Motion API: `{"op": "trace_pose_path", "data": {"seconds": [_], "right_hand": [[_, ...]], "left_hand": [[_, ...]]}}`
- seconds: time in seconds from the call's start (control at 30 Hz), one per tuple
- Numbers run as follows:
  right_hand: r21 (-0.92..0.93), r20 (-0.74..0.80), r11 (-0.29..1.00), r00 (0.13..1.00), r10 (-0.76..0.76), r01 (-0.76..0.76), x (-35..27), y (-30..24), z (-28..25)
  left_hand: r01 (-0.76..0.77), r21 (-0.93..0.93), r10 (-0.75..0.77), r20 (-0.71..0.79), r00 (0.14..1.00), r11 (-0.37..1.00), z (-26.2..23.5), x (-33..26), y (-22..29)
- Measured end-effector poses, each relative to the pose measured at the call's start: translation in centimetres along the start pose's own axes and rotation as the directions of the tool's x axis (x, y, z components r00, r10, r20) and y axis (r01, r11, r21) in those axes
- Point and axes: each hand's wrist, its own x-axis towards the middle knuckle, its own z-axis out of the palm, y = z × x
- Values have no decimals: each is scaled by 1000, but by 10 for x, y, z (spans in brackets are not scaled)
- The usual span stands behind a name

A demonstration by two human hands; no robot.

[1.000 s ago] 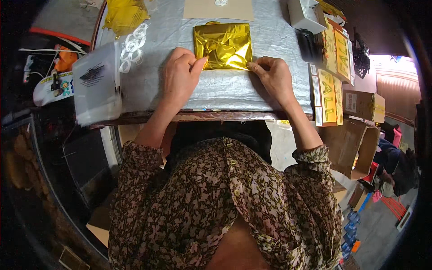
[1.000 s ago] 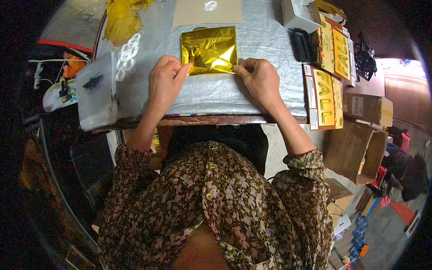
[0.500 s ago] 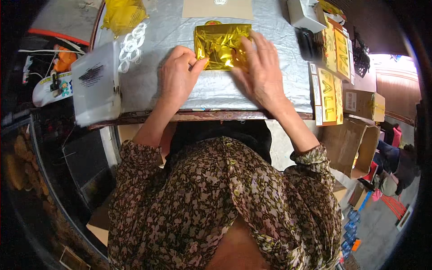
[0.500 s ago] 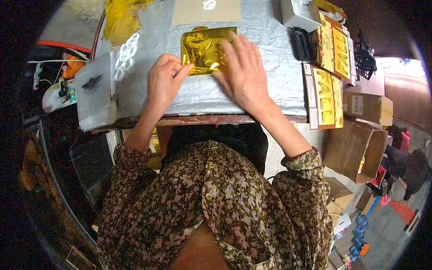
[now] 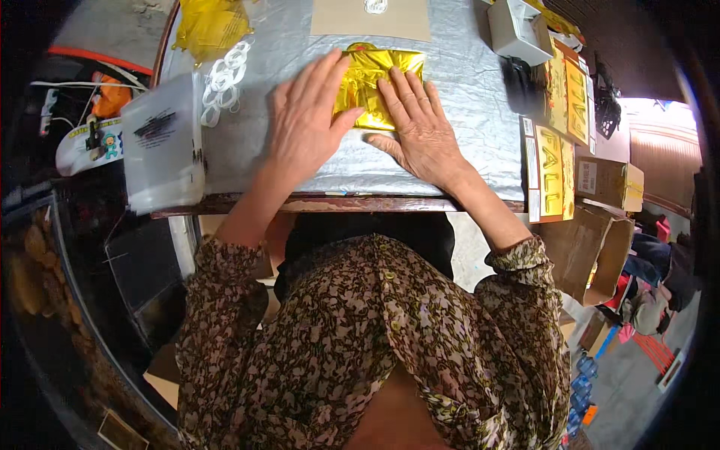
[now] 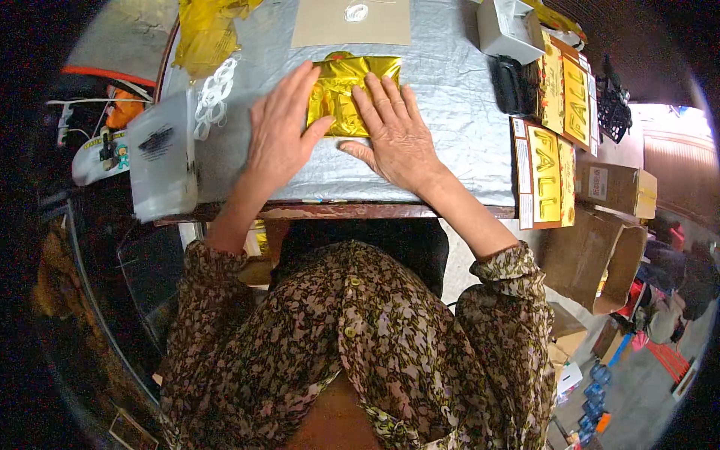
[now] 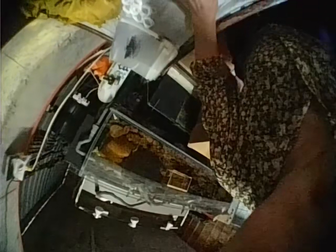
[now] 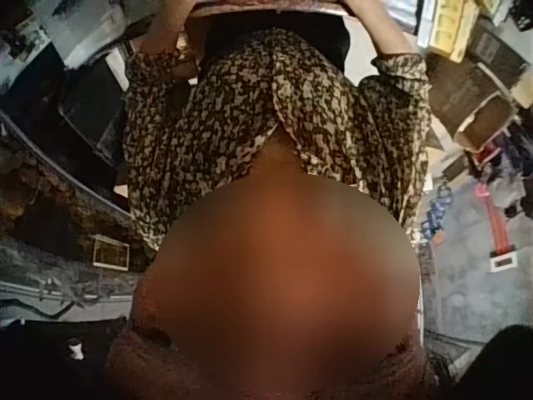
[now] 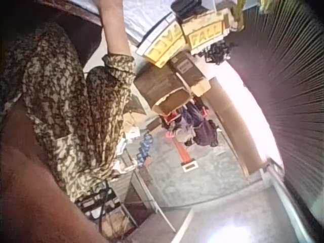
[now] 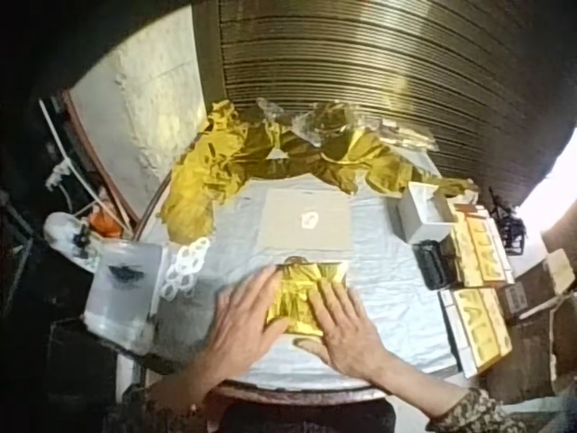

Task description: The person removes a gold foil balloon from its packaging, unfolds it, and then folds it into a smaller square.

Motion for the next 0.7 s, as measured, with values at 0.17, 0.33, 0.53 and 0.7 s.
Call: {"op": "trace_pose_path", "data": {"seconds": [0.17, 0.33, 0.53, 0.7], "right_hand": [[30, 1, 999, 1000, -17, 17, 1, 1, -2], [29, 37, 999, 999, -20, 19, 1, 3, -1], [288, 30, 956, 999, 41, -48, 4, 13, -9], [674, -131, 644, 800, 586, -362, 27, 42, -17]], "left_hand": [[-125, 170, 88, 210, 974, 977, 11, 5, -12], [-133, 213, 75, 257, 963, 968, 17, 2, -14], [-91, 192, 31, 295, 955, 977, 17, 3, -13], [-94, 159, 51, 254, 966, 983, 20, -1, -15]]}}
